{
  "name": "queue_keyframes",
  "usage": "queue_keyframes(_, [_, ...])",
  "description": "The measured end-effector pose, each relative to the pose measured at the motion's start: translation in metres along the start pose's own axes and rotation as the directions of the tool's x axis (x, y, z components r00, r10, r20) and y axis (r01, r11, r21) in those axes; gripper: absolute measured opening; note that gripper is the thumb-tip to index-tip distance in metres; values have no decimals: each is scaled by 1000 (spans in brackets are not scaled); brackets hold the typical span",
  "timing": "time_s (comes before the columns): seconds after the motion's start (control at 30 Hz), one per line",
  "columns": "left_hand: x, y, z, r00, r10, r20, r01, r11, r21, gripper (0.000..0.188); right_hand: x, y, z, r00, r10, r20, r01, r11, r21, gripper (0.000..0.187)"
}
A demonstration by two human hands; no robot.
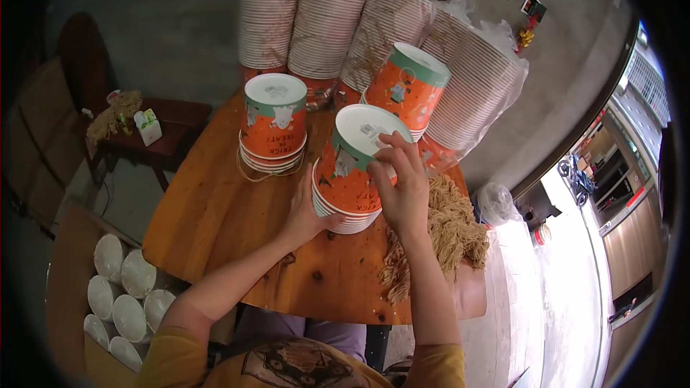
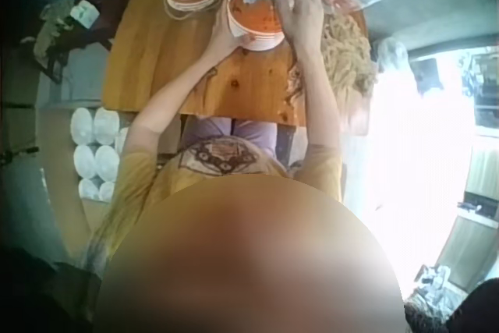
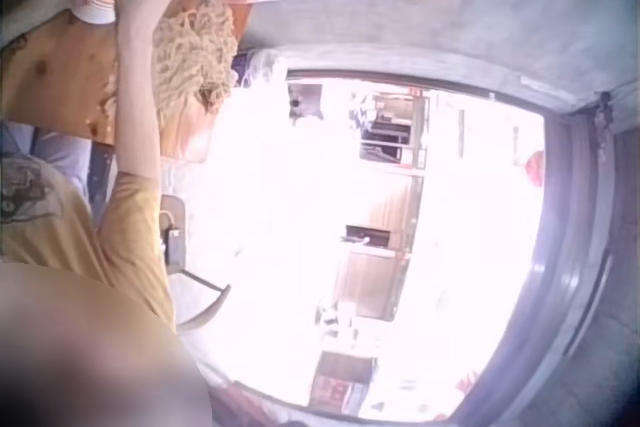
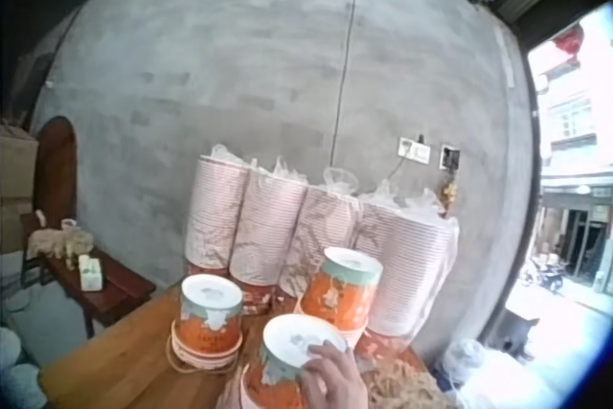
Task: Attaching strings to paper buckets to create handles for packaging.
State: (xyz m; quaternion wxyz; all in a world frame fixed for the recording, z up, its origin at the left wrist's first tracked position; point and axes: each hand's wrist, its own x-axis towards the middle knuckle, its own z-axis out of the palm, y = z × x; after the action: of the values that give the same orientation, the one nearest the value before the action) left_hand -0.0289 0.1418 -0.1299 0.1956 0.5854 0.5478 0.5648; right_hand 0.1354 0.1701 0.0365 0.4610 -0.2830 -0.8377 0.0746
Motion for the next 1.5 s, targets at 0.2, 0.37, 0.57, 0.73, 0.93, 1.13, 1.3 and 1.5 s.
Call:
queue_keyframes(0.2, [0,-6,4,999,42,29,-42,999,-13,123,13,-3,-31,988,38,-151,-25,996,90,17])
queue_keyframes(0.37, [-4,-5,-2,999,-11,42,12,1000,-10,118,-3,6,-66,932,178,-317,-44,921,387,17])
queue_keyframes(0.57, [-6,-3,-1,987,146,-69,-139,985,104,116,-65,1,-104,792,389,-470,-85,833,547,14])
queue_keyframes(0.73, [-30,89,-16,959,280,46,-250,911,-327,77,-141,7,-102,670,542,-507,-110,748,654,12])
queue_keyframes(0.93, [-102,189,-21,962,-116,247,257,686,-680,37,-238,-36,-34,664,697,-271,-289,574,766,14])
queue_keyframes(1.13, [-96,183,-55,951,-7,309,28,998,-64,19,-269,-2,-46,784,613,-98,-543,753,372,13])
queue_keyframes(1.3, [-100,172,-55,887,306,347,-431,818,381,23,-251,66,-77,763,567,-311,-601,799,-19,7])
queue_keyframes(1.5, [-94,178,-47,846,308,435,-500,739,450,30,-232,124,-104,684,515,-517,-587,809,29,6])
